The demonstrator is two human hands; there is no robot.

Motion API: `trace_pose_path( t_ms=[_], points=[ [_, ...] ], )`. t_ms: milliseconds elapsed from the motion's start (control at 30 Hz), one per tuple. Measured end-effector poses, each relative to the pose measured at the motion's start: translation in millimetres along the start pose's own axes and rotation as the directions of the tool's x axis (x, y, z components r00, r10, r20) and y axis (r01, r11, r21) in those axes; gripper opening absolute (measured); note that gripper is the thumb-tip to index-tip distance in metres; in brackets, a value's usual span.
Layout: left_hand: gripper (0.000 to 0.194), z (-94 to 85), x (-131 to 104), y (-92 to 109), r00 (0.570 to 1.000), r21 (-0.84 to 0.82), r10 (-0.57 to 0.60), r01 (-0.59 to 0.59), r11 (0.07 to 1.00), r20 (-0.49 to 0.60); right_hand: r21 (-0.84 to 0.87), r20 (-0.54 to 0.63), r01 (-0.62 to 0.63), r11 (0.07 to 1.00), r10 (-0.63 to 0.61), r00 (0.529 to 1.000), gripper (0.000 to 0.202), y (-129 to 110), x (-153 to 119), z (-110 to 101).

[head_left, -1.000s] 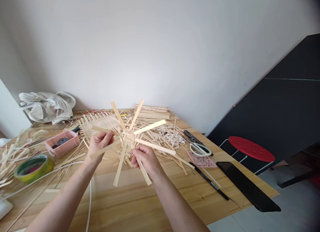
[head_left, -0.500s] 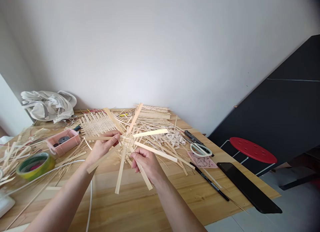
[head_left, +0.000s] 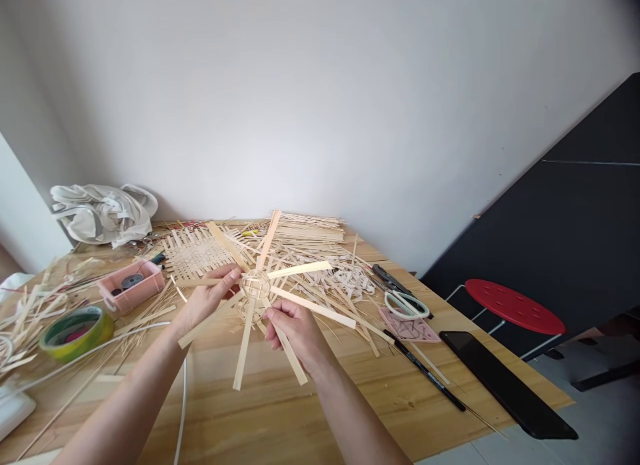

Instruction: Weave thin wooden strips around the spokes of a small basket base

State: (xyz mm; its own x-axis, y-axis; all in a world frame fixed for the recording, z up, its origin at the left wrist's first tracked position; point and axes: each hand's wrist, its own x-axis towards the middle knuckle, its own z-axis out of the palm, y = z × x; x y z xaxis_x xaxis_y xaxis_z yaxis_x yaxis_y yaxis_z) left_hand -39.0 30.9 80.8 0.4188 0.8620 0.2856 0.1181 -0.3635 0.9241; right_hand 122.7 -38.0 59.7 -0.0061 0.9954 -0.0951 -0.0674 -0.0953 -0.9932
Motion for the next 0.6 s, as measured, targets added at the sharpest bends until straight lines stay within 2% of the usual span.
trace_pose_path(
  t_ms=[100,167,400,600],
  points=[
    [0.031,1.0,0,4,0.992,0.024,-0.01,0.007,1.0,0.129,0.003,-0.016,-0.015,1.0,0.015,1.0,0.015,-1,0,1],
    [0.031,1.0,1,5,0.987,0.046,-0.017,0.009,0.999,0.159,-0.008,-0.015,-0.016,1.0,0.016,1.0,0.015,-1,1,1],
    [0.033,-4.9,4,-1,0.993,0.06,-0.058,0.052,0.997,0.098,-0.04,0.071,0.041,0.998,-0.038,0.997,0.04,3,7,-7],
    [0.033,-7.4,5,-8,0.993,0.042,-0.029,0.024,0.999,0.112,-0.11,0.114,0.074,0.991,-0.061,0.992,0.032,3,8,-12]
  ],
)
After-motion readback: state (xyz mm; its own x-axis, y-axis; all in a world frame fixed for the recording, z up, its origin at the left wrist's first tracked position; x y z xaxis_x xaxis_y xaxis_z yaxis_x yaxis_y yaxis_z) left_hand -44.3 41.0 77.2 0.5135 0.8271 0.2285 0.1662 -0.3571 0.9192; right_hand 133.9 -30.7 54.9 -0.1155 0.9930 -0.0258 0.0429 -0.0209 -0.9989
